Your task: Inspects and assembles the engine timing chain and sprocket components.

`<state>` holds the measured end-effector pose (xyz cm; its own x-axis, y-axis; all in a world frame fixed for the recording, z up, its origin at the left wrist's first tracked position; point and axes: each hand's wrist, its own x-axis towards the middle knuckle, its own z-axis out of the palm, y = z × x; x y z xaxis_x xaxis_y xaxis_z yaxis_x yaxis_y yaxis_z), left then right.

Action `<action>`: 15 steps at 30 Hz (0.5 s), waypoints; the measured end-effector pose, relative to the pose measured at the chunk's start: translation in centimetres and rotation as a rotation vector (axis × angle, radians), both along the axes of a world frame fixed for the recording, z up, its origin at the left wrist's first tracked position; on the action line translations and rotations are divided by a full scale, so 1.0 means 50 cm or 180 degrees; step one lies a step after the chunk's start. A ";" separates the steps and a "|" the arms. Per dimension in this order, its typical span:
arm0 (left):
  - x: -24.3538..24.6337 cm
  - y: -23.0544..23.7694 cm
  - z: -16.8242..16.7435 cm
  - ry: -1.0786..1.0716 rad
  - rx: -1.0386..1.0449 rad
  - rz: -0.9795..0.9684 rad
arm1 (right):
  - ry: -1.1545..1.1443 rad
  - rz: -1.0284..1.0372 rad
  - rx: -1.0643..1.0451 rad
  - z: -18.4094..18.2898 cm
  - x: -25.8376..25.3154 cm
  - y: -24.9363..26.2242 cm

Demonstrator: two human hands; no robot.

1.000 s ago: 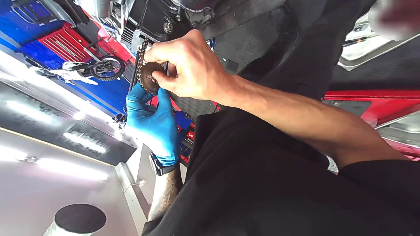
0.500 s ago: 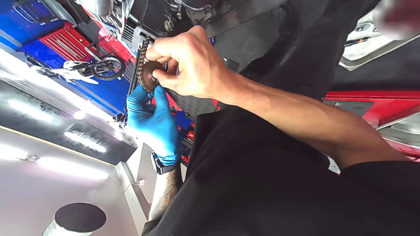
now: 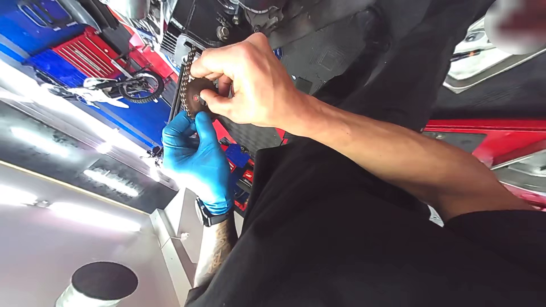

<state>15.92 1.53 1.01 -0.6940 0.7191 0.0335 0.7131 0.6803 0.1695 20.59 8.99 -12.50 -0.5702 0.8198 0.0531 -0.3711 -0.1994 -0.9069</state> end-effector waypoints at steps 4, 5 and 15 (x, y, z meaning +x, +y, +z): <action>-0.002 0.003 0.000 0.0019 0.0106 0.0169 | 0.0018 -0.0010 0.0019 -0.003 -0.001 -0.001; -0.003 0.005 0.000 -0.0001 0.0127 0.0196 | 0.0025 -0.0011 0.0026 -0.005 -0.002 -0.001; 0.001 0.015 0.008 -0.0239 0.0190 0.0281 | 0.0088 -0.0105 -0.0134 0.001 -0.001 -0.004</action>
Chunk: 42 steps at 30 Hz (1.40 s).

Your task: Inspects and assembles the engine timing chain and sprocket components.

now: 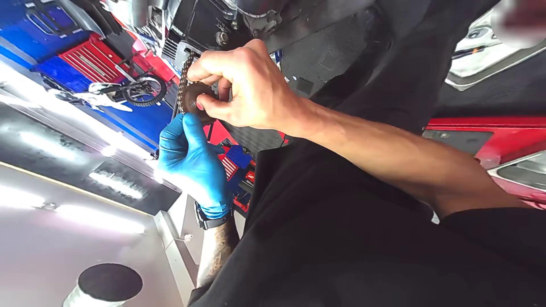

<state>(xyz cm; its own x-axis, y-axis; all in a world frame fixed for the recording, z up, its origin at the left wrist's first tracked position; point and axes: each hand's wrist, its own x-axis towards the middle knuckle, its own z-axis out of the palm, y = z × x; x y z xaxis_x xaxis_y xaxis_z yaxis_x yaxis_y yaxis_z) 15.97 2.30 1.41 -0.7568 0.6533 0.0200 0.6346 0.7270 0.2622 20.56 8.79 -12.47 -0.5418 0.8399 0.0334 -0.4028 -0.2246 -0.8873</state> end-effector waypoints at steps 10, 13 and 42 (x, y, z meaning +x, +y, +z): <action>-0.004 -0.015 0.005 -0.0420 -0.0017 -0.0101 | 0.0413 0.0052 -0.0565 0.001 0.006 -0.003; -0.003 -0.013 0.001 -0.0374 0.0100 -0.0059 | 0.0605 0.0145 -0.0550 -0.008 0.017 0.001; -0.085 -0.138 0.145 -0.0078 0.1474 0.0182 | 0.0014 0.0815 -0.2276 0.118 0.072 0.002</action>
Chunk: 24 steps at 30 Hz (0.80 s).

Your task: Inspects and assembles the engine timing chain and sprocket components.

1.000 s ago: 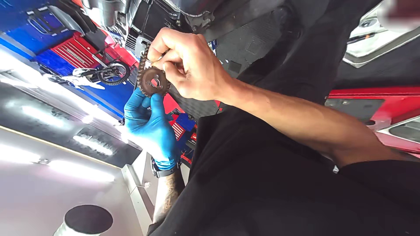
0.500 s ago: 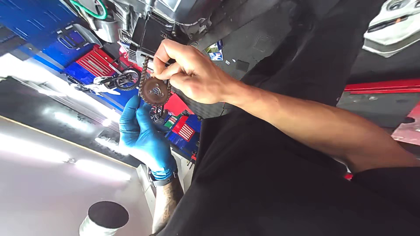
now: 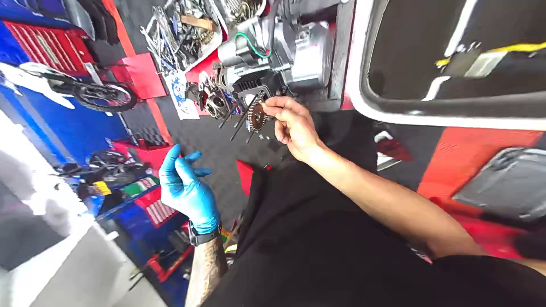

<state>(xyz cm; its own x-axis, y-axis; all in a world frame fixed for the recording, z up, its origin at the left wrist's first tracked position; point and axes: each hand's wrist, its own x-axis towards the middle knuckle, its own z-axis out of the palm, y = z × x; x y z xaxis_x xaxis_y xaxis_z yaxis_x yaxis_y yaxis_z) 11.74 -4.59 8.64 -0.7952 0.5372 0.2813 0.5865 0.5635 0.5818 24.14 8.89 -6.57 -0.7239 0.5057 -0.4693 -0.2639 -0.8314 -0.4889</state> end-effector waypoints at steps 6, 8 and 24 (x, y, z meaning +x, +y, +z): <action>-0.039 -0.095 -0.071 -0.0372 0.0240 0.0370 | -0.0437 0.0182 0.0339 0.007 -0.018 -0.004; -0.073 -0.134 -0.108 -0.0579 0.0266 0.0481 | -0.0538 0.0121 0.0675 0.007 -0.031 -0.009; -0.182 -0.182 -0.197 -0.1803 0.0059 -0.1430 | -0.1449 -0.0335 0.1864 0.034 -0.073 -0.037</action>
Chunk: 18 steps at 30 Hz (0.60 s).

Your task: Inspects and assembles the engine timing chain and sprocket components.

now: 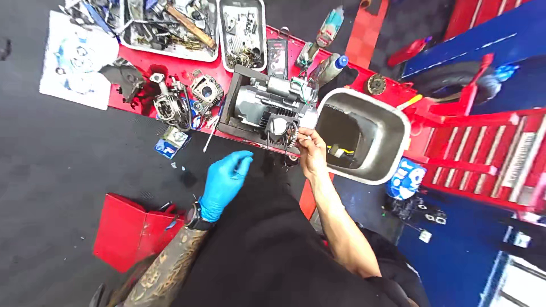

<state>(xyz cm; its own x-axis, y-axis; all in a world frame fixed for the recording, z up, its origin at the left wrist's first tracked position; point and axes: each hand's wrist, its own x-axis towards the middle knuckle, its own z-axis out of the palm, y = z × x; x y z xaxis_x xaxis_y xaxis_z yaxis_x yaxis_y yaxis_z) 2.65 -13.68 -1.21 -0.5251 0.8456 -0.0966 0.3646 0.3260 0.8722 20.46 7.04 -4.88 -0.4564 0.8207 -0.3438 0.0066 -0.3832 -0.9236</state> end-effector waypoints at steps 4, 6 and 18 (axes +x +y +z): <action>0.081 0.075 0.016 0.0402 0.0308 0.0063 | 0.0050 0.0085 -0.0046 0.007 -0.003 0.010; 0.111 0.114 0.021 0.0773 0.0154 0.0180 | 0.0092 0.0175 -0.0048 0.004 0.002 0.020; 0.258 0.244 0.031 0.1387 -0.1028 0.1072 | 0.0901 0.1436 0.0048 -0.051 0.059 0.118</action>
<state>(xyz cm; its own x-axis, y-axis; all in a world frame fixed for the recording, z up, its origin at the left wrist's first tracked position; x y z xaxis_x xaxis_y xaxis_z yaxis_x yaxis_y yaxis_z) 15.54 -1.48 0.33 -0.8056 0.5914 -0.0366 0.4955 0.7064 0.5055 23.41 12.93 -7.41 -0.8383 0.5253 -0.1458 -0.0825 -0.3866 -0.9186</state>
